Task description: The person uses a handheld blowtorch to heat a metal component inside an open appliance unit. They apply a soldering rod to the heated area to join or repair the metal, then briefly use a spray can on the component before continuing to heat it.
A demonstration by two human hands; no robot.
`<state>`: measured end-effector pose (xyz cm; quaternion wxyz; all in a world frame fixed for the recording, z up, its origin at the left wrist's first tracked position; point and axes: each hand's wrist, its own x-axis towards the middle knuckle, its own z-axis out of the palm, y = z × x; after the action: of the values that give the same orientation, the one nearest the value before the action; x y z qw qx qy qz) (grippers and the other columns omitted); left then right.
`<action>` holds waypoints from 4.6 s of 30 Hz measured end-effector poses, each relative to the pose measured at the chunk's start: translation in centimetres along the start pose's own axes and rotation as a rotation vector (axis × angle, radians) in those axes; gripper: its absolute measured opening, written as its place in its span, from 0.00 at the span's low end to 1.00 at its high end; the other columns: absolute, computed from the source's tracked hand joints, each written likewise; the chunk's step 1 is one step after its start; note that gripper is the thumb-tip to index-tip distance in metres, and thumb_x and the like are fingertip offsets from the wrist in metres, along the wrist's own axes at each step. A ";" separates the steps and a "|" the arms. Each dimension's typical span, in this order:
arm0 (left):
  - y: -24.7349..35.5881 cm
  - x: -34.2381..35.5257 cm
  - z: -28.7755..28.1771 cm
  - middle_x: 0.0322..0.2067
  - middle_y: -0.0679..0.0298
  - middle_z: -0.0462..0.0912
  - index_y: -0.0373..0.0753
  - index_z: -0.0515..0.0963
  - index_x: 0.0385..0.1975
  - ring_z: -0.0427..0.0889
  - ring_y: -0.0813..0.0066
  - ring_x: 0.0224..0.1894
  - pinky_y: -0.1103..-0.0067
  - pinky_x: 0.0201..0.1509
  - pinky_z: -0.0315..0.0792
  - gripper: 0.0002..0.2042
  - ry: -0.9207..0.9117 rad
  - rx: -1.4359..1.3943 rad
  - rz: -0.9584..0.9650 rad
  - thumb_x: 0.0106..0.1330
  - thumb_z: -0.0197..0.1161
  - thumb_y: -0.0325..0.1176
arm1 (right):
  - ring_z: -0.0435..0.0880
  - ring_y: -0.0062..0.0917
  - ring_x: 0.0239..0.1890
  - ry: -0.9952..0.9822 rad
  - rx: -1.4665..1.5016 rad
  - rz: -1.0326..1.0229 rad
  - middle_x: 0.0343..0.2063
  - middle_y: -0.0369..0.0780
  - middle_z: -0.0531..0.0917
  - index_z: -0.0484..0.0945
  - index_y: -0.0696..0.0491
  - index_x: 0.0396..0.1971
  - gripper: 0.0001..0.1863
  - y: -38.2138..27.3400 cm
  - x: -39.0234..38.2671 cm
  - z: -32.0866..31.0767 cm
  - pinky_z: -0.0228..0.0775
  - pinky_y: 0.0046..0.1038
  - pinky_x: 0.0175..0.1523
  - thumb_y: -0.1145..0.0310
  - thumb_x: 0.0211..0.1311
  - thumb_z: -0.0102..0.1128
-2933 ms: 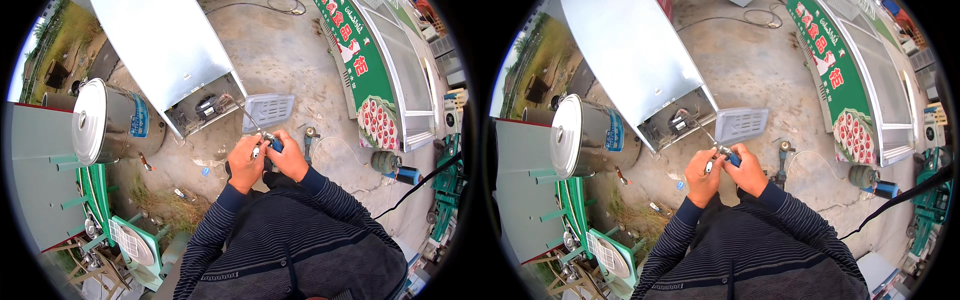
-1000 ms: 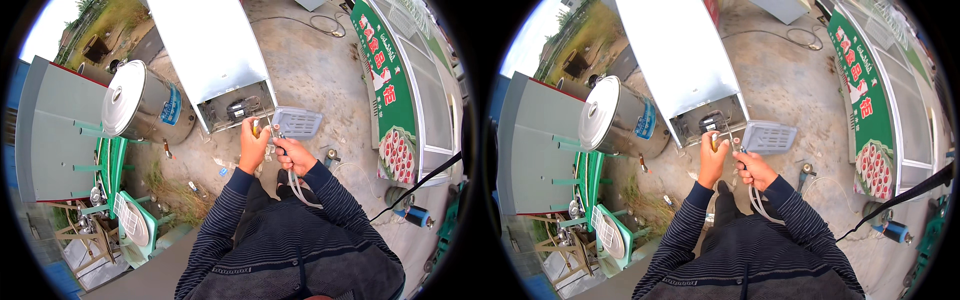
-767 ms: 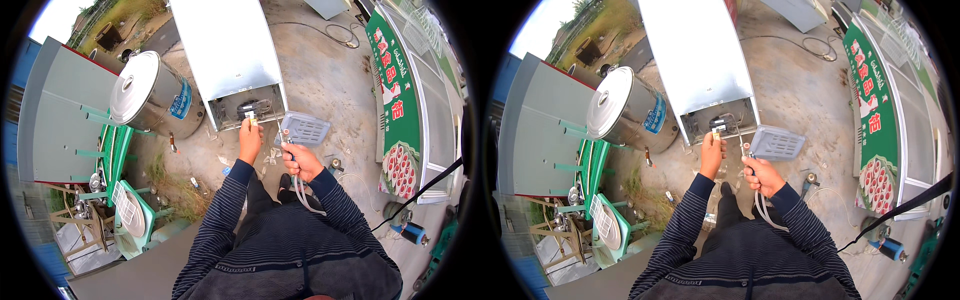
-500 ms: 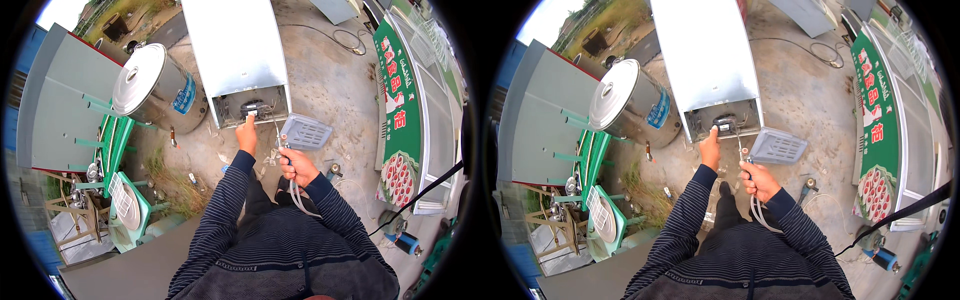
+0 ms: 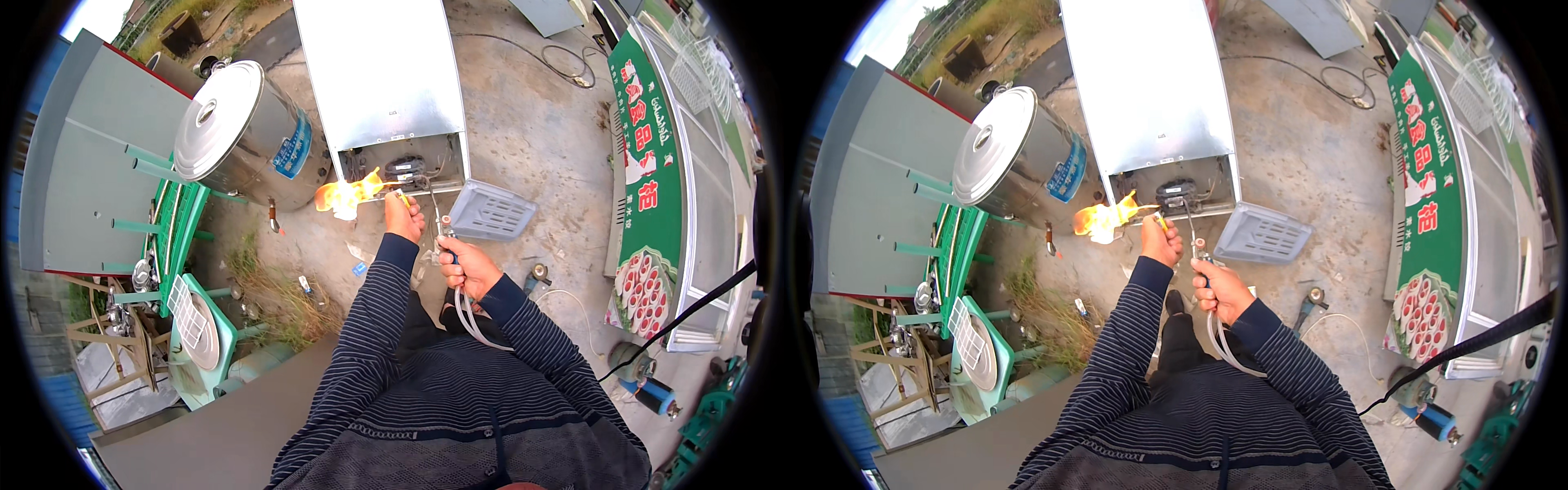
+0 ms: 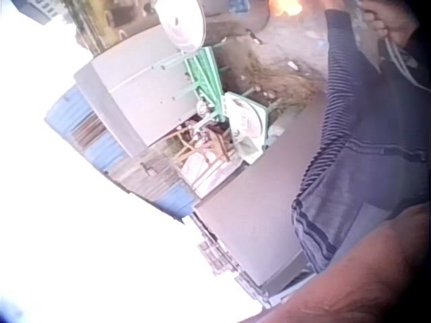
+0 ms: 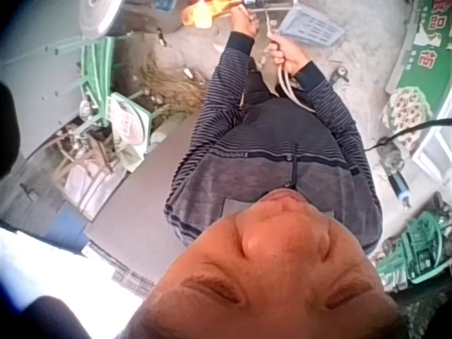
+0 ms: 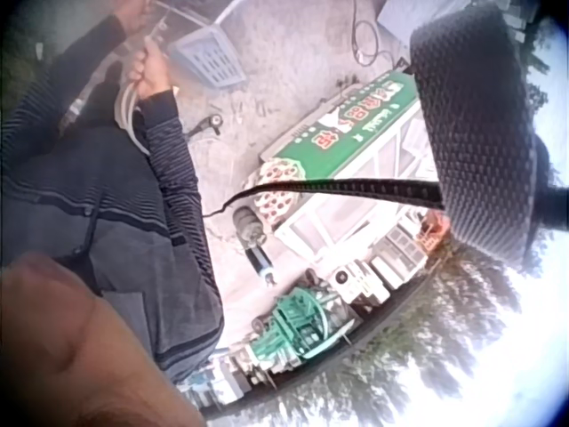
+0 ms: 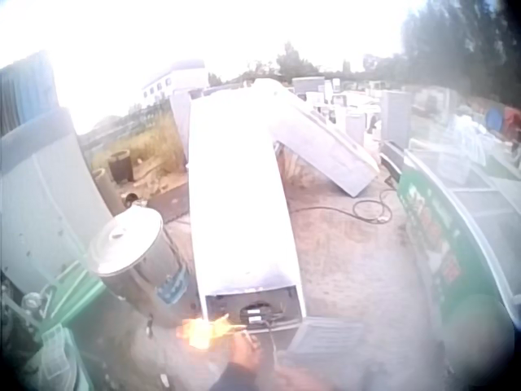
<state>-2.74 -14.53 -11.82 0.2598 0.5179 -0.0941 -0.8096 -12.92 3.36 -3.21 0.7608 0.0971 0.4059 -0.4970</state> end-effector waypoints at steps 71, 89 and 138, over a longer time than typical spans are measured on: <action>-18.6 0.7 -23.5 0.22 0.61 0.84 0.35 0.81 0.49 0.81 0.76 0.20 0.77 0.25 0.75 0.10 0.148 1.150 -0.052 0.75 0.59 0.32 | 0.61 0.11 0.14 0.043 0.429 -0.538 0.25 0.30 0.68 0.74 0.58 0.55 0.23 -10.3 -0.2 -28.2 0.50 0.18 0.17 0.51 0.82 0.49; -48.6 56.8 -30.4 0.32 0.44 0.89 0.27 0.85 0.32 0.89 0.49 0.38 0.62 0.45 0.78 0.17 0.211 1.325 0.022 0.56 0.76 0.39 | 0.60 0.15 0.15 -0.319 0.781 -0.621 0.27 0.34 0.67 0.67 0.61 0.66 0.29 3.8 24.9 -47.7 0.50 0.21 0.18 0.49 0.84 0.41; -30.8 46.5 -33.3 0.41 0.56 0.88 0.34 0.74 0.44 0.86 0.71 0.44 0.75 0.52 0.79 0.04 0.173 0.801 1.066 0.75 0.61 0.23 | 0.61 0.10 0.15 -0.272 0.217 -0.234 0.24 0.27 0.68 0.74 0.52 0.47 0.15 5.6 47.5 -36.5 0.52 0.17 0.19 0.55 0.80 0.54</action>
<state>1.63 -8.64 -76.36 0.4183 0.5200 -0.6089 -0.4288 -18.90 -5.94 -62.32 0.7307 0.0627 0.2523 -0.6312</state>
